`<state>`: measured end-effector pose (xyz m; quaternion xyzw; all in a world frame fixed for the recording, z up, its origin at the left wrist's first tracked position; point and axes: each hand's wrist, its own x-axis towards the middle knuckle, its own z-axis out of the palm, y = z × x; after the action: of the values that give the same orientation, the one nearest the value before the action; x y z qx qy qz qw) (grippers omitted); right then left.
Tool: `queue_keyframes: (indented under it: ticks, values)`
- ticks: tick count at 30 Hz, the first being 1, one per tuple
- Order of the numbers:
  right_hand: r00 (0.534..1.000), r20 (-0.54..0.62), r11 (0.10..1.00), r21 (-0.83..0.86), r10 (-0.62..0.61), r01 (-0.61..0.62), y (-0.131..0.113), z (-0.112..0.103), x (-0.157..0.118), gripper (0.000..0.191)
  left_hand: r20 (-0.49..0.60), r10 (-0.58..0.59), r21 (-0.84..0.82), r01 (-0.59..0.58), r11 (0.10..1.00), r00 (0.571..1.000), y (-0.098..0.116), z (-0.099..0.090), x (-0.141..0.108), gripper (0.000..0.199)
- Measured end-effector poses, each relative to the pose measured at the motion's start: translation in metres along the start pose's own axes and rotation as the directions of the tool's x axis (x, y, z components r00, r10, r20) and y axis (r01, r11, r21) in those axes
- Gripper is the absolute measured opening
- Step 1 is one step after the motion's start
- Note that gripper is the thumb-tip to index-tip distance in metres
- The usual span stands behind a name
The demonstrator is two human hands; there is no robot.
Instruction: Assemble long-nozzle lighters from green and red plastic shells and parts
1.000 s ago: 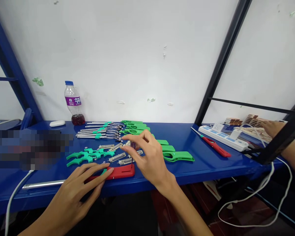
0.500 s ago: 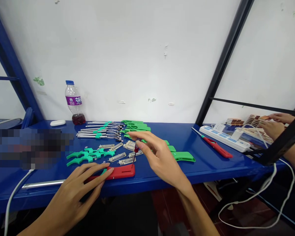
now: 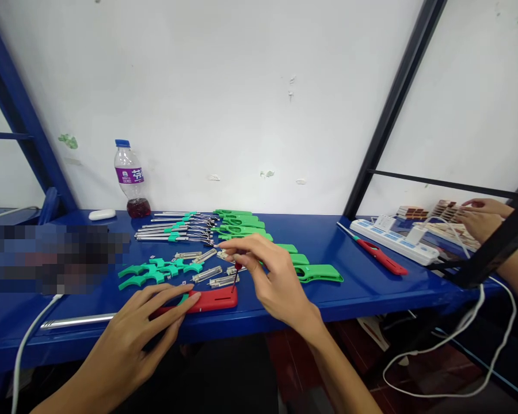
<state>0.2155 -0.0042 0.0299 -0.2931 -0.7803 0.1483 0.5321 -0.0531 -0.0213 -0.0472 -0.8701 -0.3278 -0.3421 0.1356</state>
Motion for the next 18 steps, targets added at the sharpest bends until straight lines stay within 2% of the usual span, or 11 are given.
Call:
queue_keyframes:
  ticks: [2,3,5,7,9,11,13,14,16,18]
  values:
    - [0.991,-0.133,0.995,-0.101,-0.017,0.004,0.003,0.004,0.001,0.019,0.002,0.002,0.003,-0.002,1.000,1.000,0.000,0.000,-0.001,0.049]
    - [0.987,-0.159,0.990,-0.143,-0.018,-0.005,0.003,0.005,0.001,0.019,0.002,0.005,0.004,-0.005,1.000,1.000,-0.001,0.000,-0.001,0.049]
    - [0.995,-0.096,0.990,-0.140,0.002,-0.015,0.000,0.003,0.001,0.027,0.000,0.009,0.006,-0.009,1.000,1.000,-0.001,0.001,-0.001,0.050]
    - [0.999,0.049,0.999,-0.035,0.020,-0.018,-0.004,-0.001,0.001,0.036,0.000,0.009,0.005,-0.009,1.000,1.000,-0.001,0.001,-0.001,0.050]
    - [0.994,0.105,0.998,0.060,0.015,-0.021,-0.006,-0.002,0.002,0.038,-0.003,0.010,0.000,-0.010,1.000,1.000,-0.001,0.001,0.000,0.050]
    - [1.000,0.017,1.000,0.010,0.001,-0.001,-0.005,0.000,0.002,0.033,-0.005,0.012,0.000,-0.012,1.000,1.000,-0.001,0.001,0.000,0.050]
    - [0.993,-0.110,0.992,-0.126,-0.034,0.020,-0.003,0.003,0.002,0.029,-0.006,0.015,0.002,-0.015,1.000,1.000,-0.002,0.001,0.000,0.050]
    - [0.989,-0.138,0.984,-0.174,-0.049,0.024,-0.003,0.003,0.002,0.030,-0.006,0.016,0.004,-0.016,1.000,1.000,-0.002,0.001,-0.001,0.050]
    - [0.996,-0.088,0.986,-0.164,-0.028,0.013,-0.006,0.000,0.000,0.032,-0.003,0.016,0.005,-0.016,1.000,1.000,-0.002,0.001,-0.001,0.050]
    - [0.999,0.038,0.998,-0.068,0.014,-0.012,-0.010,-0.004,-0.001,0.036,-0.001,0.016,0.001,-0.016,1.000,1.000,-0.002,0.001,-0.001,0.051]
